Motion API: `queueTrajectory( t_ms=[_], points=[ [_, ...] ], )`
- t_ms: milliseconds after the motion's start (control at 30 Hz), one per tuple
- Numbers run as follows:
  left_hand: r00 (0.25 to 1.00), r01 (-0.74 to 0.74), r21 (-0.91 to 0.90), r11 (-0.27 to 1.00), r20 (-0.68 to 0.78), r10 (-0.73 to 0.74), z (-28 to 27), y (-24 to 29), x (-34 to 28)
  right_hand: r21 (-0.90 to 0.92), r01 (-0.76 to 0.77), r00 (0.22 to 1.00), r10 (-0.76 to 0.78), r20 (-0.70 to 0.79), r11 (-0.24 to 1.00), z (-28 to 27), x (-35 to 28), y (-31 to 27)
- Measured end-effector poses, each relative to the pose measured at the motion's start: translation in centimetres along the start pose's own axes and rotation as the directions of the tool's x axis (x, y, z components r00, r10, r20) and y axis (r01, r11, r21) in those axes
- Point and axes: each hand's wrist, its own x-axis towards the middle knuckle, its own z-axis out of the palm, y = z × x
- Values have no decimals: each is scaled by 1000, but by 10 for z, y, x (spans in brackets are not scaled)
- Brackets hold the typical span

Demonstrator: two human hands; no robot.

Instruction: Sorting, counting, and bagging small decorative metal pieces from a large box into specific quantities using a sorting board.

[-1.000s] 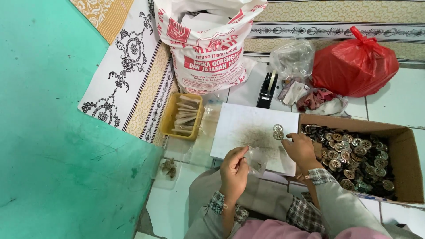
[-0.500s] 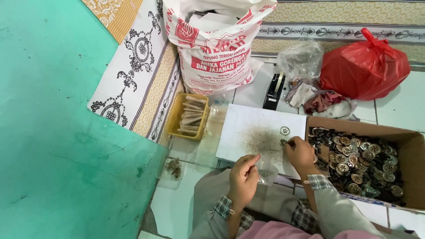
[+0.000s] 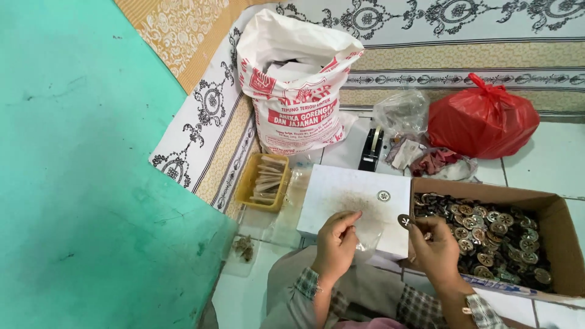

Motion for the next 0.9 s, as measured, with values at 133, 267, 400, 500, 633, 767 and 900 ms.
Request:
queueTrajectory(
  t_ms=[133, 267, 400, 500, 633, 767, 900],
  points=[
    [1000, -22, -1, 1000, -1, 22, 15, 2, -12, 219, 323, 946, -323, -36, 921, -19, -5, -83],
    [999, -15, 17, 1000, 44, 14, 21, 13, -19, -42, 554, 831, -549, 92, 832, -18, -8, -108],
    [999, -2, 22, 1000, 54, 1, 16, 5, -22, 45, 421, 901, -423, 92, 906, -13, -9, -84],
    [998, 9, -7, 1000, 58, -8, 5, 13, -18, 58, 259, 961, -263, 82, 964, -16, -4, -58],
    [998, -67, -99, 993, 2, 68, -6, 33, -13, 23, 31, 994, -33, 106, 999, -4, 2, -11],
    [998, -66, -110, 992, -30, 63, -6, 10, -9, -262, -231, 896, 310, 318, 937, 19, 14, 28],
    [989, 144, -182, 973, 11, -145, 8, -31, -25, -359, -110, 882, 257, 396, 927, 42, 36, 72]
  ],
)
